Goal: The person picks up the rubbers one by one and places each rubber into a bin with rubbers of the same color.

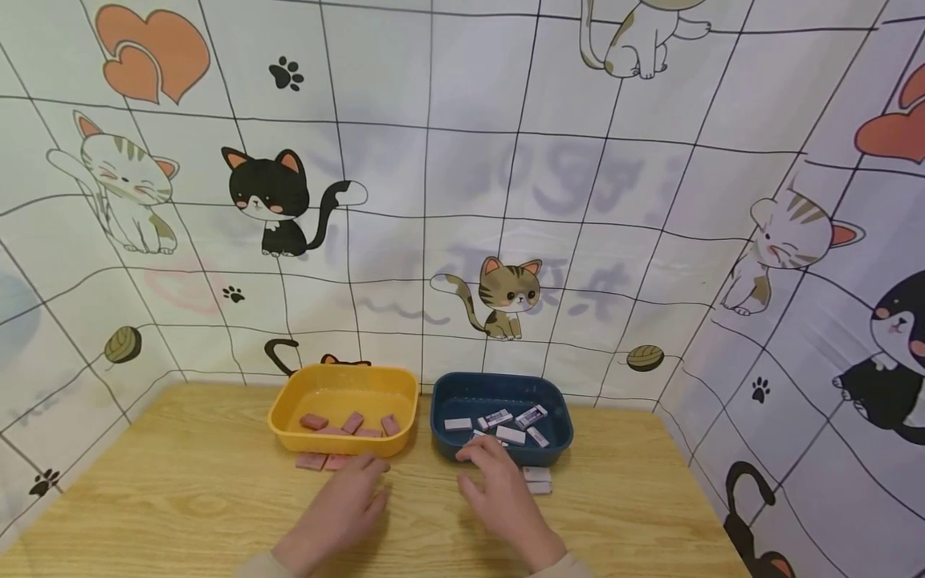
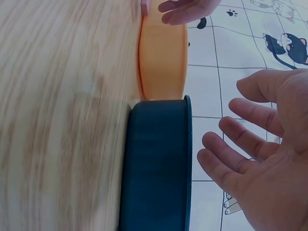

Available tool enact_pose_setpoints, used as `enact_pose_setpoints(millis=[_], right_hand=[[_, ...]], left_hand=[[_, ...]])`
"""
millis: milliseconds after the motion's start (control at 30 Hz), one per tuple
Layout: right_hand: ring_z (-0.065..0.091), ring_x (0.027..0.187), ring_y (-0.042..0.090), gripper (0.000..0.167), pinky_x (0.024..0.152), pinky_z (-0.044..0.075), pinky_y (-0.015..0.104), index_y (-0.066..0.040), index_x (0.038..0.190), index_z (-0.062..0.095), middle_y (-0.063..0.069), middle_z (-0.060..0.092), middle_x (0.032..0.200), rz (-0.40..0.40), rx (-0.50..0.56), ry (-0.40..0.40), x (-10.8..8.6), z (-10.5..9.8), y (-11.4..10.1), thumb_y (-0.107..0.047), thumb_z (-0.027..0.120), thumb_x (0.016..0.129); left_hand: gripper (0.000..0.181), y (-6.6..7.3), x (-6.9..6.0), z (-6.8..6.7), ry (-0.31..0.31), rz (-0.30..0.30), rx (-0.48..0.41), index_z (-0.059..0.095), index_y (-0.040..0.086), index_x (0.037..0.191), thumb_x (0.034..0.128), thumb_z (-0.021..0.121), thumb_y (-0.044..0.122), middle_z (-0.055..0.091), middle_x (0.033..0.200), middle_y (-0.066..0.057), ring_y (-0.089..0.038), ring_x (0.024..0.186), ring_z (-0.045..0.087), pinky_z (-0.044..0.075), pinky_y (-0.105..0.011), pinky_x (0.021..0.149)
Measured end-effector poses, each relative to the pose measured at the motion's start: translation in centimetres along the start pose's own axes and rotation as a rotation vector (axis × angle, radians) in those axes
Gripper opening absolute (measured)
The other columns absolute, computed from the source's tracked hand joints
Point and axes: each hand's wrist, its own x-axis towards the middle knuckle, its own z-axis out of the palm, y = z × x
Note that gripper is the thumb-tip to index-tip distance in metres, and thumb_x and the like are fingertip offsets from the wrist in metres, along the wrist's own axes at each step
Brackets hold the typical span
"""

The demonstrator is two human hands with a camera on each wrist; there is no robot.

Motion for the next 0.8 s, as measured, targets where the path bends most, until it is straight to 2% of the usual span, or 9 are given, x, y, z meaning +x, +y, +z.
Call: enact_pose_setpoints(millis=[200,333,633,800], right_hand=[[0.064,0.111,0.020,0.025,0.092,0.056,0.043,-0.016,0.106,0.073,-0.004,0.064,0.116,0.017,0.027,-0.033,-0.2,0.3,-0.5,-0.001,0.076,0.087],[0.064,0.110,0.016,0.027,0.094,0.056,0.043,-0.016,0.107,0.073,-0.008,0.064,0.115,0.018,0.003,-0.030,-0.2,0.6,-0.7,-0.001,0.078,0.085],[0.065,0.106,0.014,0.030,0.091,0.056,0.039,-0.013,0.112,0.073,-0.006,0.065,0.116,0.016,0.001,-0.044,-0.4,1.2,-1.1,-0.001,0.078,0.085],[0.064,0.109,0.015,0.031,0.094,0.055,0.041,-0.012,0.116,0.072,-0.004,0.065,0.118,0.032,0.022,-0.084,-0.4,1.4,-1.5,-0.001,0.074,0.088]], left_hand=[[0.027,-1.2,-0.5,-0.2,0.013,-0.013,0.017,0.068,-0.003,0.110,0.0858,0.076,0.004,0.062,0.101,-0.007,-0.022,0.089,0.061,0.055,-0.039,0.077],[0.024,-1.9,-0.9,-0.2,0.031,-0.021,0.045,0.068,-0.001,0.106,0.0838,0.076,0.004,0.062,0.098,-0.006,-0.021,0.089,0.061,0.054,-0.041,0.079],[0.018,-3.5,-1.6,-0.6,0.066,-0.039,0.114,0.069,-0.001,0.100,0.0828,0.076,0.002,0.063,0.094,-0.007,-0.022,0.088,0.062,0.055,-0.042,0.079],[0.023,-4.0,-1.8,-0.8,0.081,-0.062,0.118,0.071,-0.002,0.103,0.0813,0.075,0.000,0.065,0.097,-0.009,-0.026,0.093,0.065,0.055,-0.046,0.084]])
